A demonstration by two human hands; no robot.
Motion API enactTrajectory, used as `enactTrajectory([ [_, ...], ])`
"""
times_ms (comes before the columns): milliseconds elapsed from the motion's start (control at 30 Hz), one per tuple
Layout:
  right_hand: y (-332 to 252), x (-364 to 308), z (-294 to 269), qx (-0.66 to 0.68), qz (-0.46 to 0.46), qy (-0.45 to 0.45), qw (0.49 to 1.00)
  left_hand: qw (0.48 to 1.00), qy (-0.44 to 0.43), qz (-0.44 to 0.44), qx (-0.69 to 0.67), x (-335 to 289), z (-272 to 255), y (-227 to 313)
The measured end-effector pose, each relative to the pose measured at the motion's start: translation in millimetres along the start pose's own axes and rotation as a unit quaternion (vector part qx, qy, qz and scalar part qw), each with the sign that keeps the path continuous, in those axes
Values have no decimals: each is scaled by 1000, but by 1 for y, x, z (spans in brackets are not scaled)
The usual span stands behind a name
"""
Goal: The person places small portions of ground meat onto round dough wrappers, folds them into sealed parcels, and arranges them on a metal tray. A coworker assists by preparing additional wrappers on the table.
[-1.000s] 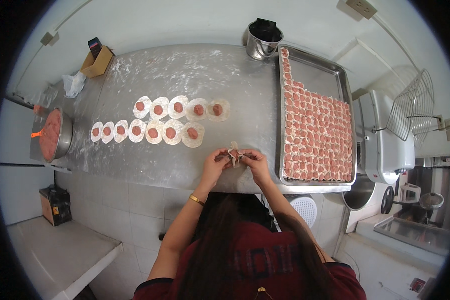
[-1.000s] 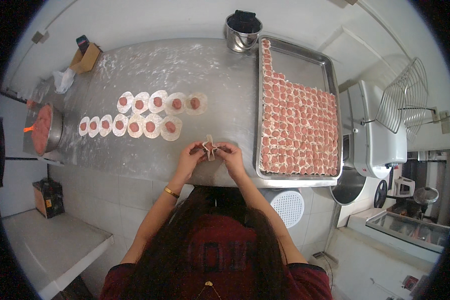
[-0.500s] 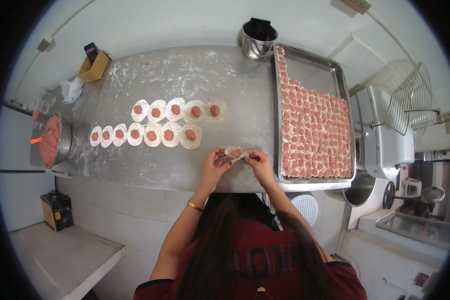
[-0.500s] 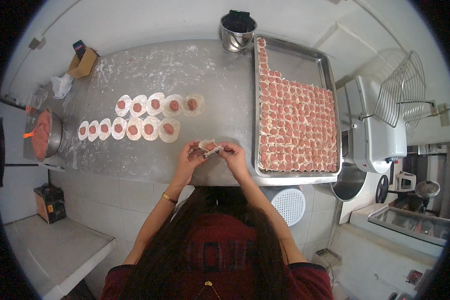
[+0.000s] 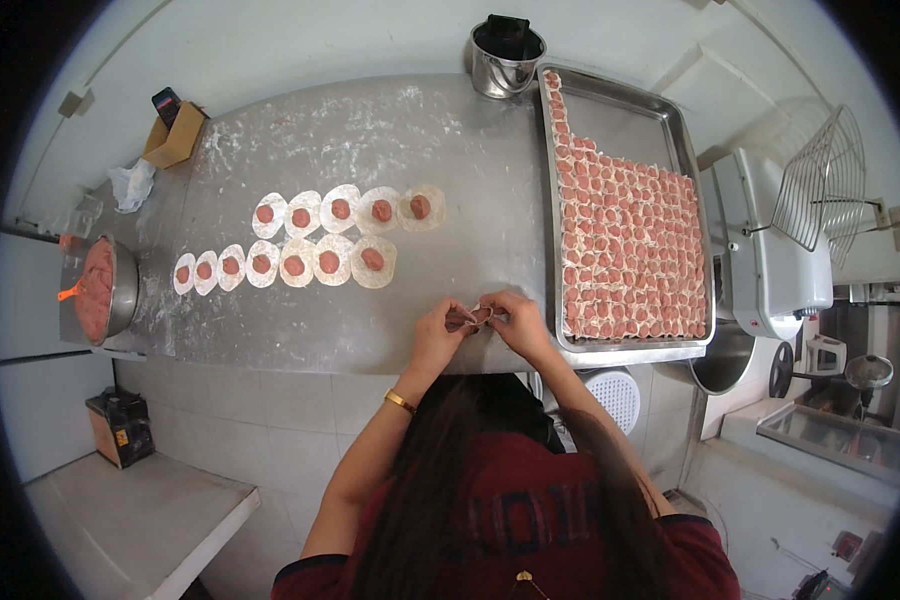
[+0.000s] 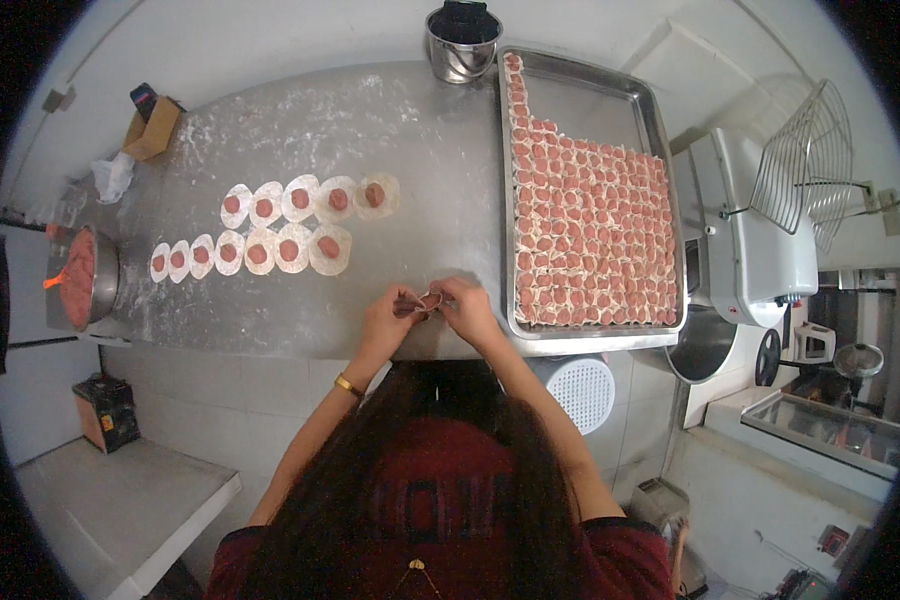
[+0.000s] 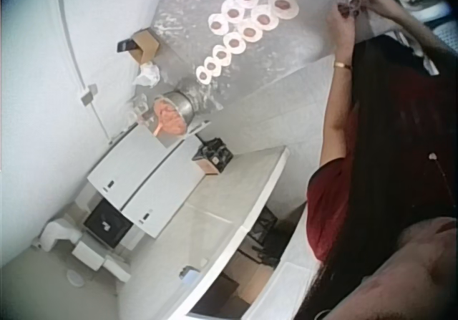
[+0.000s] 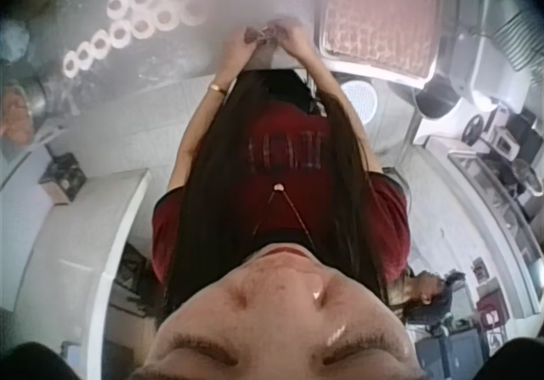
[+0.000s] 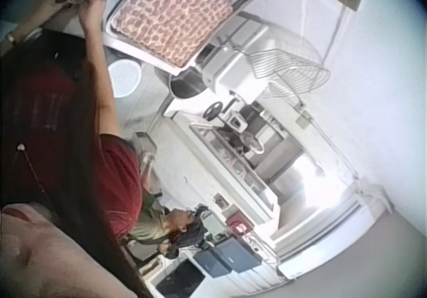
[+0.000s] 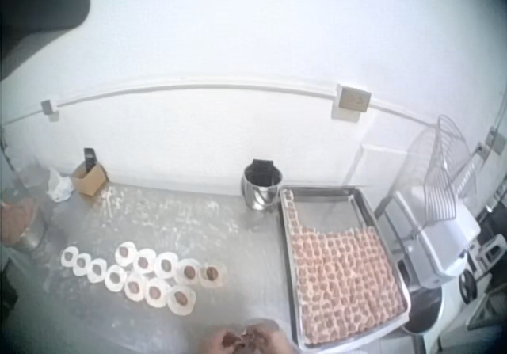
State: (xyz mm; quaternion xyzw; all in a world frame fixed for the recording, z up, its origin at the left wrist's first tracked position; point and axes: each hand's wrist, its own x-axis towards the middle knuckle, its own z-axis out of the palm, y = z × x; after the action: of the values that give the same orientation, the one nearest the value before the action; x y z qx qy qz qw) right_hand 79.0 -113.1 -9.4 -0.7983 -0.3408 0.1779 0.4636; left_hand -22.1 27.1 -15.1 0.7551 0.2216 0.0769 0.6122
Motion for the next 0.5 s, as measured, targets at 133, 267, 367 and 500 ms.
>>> enactTrajectory([
  [133,-8,4,-4,-25,-29,-7,999,998,19,21,52,3,5,8],
  [267,-12,-1,-6,-36,7,23,999,996,-1,9,86,8,6,6],
  [367,-3,-3,-2,-54,-2,26,998,994,-18,20,104,10,8,4],
  [500,8,1,-1,-62,-32,15,997,992,-35,30,121,14,10,8],
])
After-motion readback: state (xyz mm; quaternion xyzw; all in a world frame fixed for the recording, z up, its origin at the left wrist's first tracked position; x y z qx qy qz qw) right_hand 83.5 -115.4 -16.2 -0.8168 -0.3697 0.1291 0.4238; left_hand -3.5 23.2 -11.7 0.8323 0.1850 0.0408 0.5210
